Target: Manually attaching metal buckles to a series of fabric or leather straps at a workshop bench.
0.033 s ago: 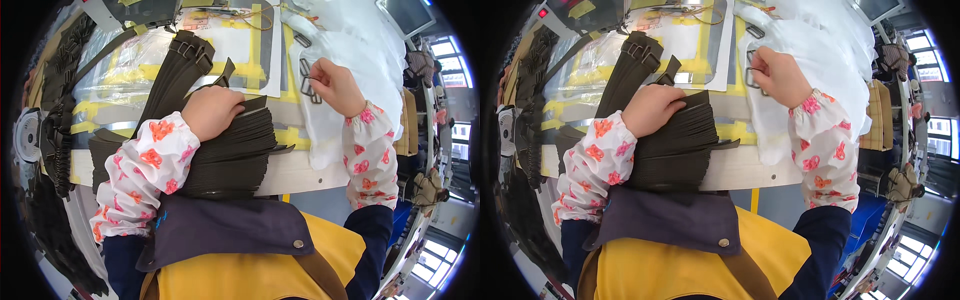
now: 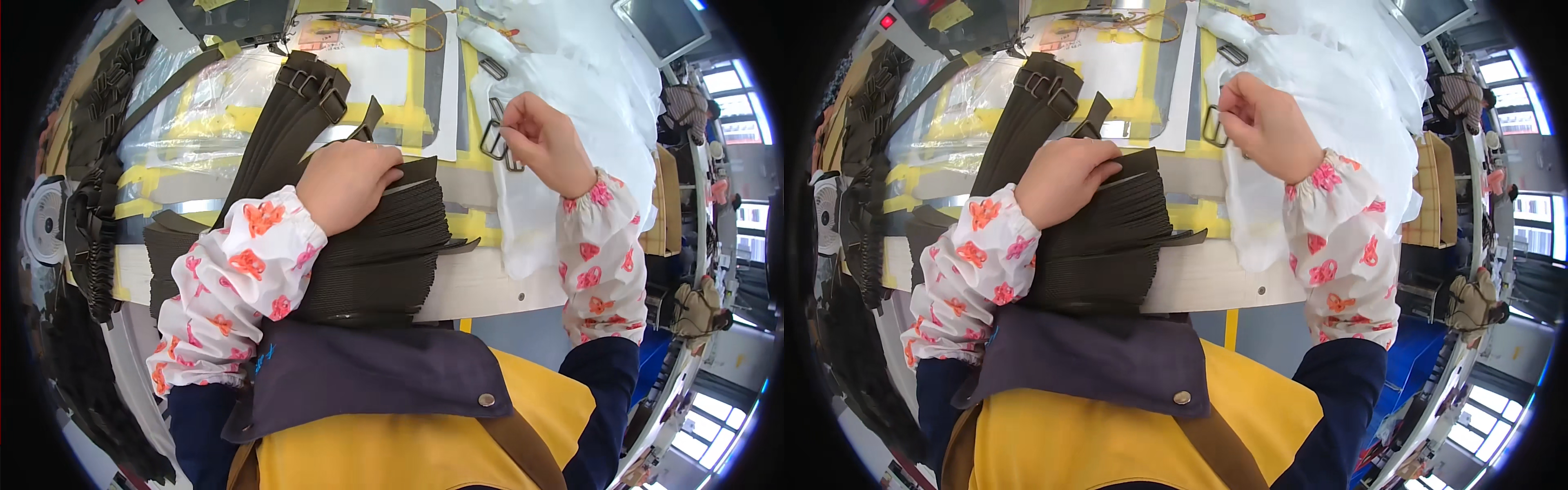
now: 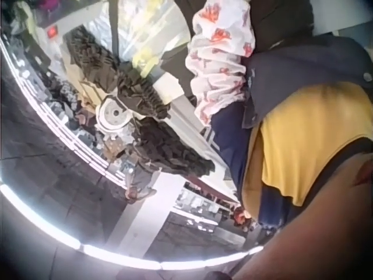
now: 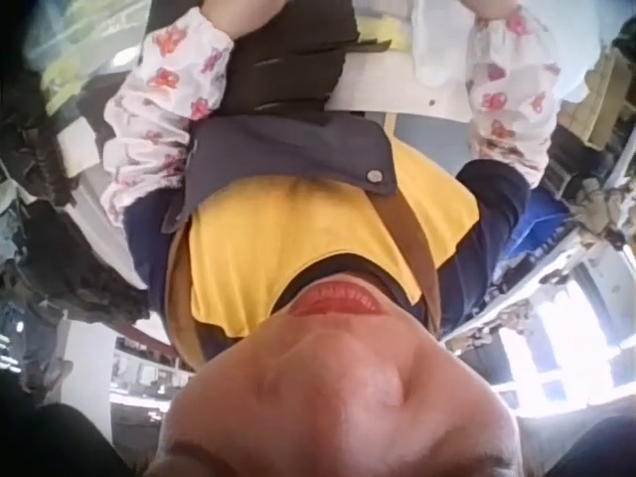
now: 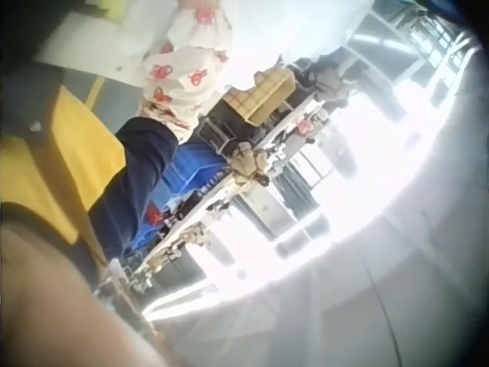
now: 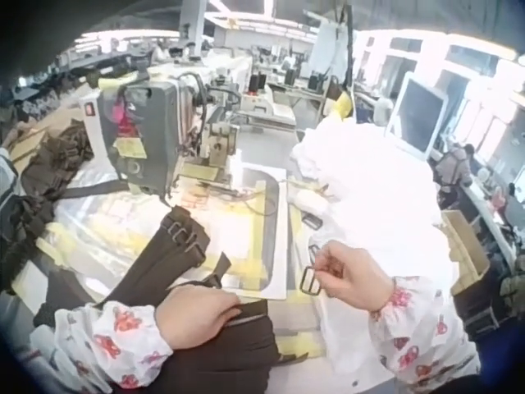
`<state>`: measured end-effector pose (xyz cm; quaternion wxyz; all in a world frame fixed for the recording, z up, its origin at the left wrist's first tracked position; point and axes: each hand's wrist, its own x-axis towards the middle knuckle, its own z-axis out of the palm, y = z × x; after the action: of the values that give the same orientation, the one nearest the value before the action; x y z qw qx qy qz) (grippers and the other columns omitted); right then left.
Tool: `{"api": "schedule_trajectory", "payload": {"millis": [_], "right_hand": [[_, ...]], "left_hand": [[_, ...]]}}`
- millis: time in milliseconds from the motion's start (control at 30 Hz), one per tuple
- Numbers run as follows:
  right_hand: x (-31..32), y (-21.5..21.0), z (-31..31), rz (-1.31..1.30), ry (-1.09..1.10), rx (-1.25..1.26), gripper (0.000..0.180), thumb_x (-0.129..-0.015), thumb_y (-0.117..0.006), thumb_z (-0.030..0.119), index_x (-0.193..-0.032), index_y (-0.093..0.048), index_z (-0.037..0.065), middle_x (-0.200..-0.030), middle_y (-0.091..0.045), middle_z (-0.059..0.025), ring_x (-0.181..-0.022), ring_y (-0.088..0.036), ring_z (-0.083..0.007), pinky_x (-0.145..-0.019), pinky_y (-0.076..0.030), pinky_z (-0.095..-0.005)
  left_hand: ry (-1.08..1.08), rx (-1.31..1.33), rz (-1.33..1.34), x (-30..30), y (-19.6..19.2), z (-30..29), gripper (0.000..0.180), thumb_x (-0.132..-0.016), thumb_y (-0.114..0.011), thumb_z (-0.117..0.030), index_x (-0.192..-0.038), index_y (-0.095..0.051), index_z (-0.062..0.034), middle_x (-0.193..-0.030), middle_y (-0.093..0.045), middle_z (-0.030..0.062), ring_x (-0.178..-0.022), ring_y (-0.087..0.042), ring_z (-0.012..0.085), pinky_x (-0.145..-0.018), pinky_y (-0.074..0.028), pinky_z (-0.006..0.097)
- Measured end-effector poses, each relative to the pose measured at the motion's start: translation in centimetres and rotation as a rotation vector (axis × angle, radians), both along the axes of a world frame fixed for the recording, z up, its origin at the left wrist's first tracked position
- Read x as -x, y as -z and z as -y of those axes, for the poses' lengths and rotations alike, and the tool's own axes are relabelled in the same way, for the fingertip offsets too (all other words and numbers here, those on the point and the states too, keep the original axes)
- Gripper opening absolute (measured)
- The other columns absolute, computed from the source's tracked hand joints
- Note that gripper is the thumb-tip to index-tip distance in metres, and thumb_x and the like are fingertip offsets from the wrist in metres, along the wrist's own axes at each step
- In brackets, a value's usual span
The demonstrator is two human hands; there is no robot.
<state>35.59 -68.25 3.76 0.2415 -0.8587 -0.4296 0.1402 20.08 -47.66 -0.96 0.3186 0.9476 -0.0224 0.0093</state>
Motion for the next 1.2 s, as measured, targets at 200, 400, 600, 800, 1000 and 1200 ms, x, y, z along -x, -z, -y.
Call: {"api": "schedule_trajectory", "payload": {"millis": [200,400,600,800,1000,1200], "right_hand": [[3.9,-0.1,-2.8,-1.086,0.114,-0.684,0.020,-0.086,-0.049,0.006,-0.106,-0.048,0.003,-0.086,-0.049,-0.0015,-0.070,-0.051,-0.0102,-0.063,-0.044,-0.0237],[6.6,1.6,-6.3,-1.376,0.171,-0.964,0.011,-0.086,-0.054,0.013,-0.094,-0.051,0.007,-0.081,-0.056,-0.0025,-0.069,-0.052,-0.0121,-0.068,-0.043,-0.0268],[7.6,3.0,-6.7,-1.664,0.031,-0.827,0.009,-0.086,-0.054,0.012,-0.088,-0.051,0.004,-0.073,-0.056,-0.0047,-0.053,-0.050,-0.0118,-0.051,-0.042,-0.0244],[6.4,0.6,-5.3,-1.344,0.121,-0.786,0.013,-0.088,-0.051,0.014,-0.092,-0.051,0.002,-0.071,-0.057,-0.0062,-0.047,-0.050,-0.0086,-0.044,-0.039,-0.0188],[7.7,2.0,-5.9,-1.096,0.035,-0.463,0.017,-0.088,-0.050,0.017,-0.096,-0.051,0.001,-0.067,-0.057,-0.0036,-0.045,-0.050,-0.0055,-0.038,-0.036,-0.0163],[8.6,1.7,-6.7,-0.971,0.026,-0.465,0.014,-0.086,-0.053,0.012,-0.094,-0.051,0.001,-0.057,-0.055,-0.0025,-0.041,-0.045,-0.0044,-0.040,-0.036,-0.0173]], "left_hand": [[-0.141,0.472,0.231,1.7,-2.5,-0.7,0.013,-0.084,-0.052,-0.007,-0.095,-0.054,-0.0004,-0.067,-0.055,0.0117,-0.058,-0.050,0.0200,-0.057,-0.041,0.026],[-0.235,0.551,0.331,2.9,-2.3,-0.7,0.014,-0.085,-0.052,-0.008,-0.096,-0.054,-0.0001,-0.070,-0.055,0.0095,-0.059,-0.049,0.0141,-0.058,-0.042,0.025],[-0.231,0.575,0.348,3.3,-2.8,-0.7,0.013,-0.085,-0.052,-0.008,-0.095,-0.054,-0.0005,-0.068,-0.055,0.0088,-0.058,-0.050,0.0140,-0.057,-0.041,0.025],[-0.262,0.476,0.273,3.6,-3.7,-0.9,0.011,-0.084,-0.052,-0.008,-0.092,-0.055,-0.0003,-0.067,-0.055,0.0116,-0.057,-0.052,0.0201,-0.056,-0.042,0.027],[-0.051,0.478,0.277,3.2,-2.5,-0.7,0.013,-0.085,-0.050,-0.008,-0.096,-0.053,-0.0004,-0.071,-0.055,0.0121,-0.059,-0.052,0.0208,-0.058,-0.042,0.027],[-0.136,0.719,0.309,3.7,-3.1,-0.7,0.017,-0.084,-0.052,-0.007,-0.101,-0.054,-0.0044,-0.088,-0.054,0.0079,-0.076,-0.053,0.0201,-0.066,-0.042,0.026]]}}
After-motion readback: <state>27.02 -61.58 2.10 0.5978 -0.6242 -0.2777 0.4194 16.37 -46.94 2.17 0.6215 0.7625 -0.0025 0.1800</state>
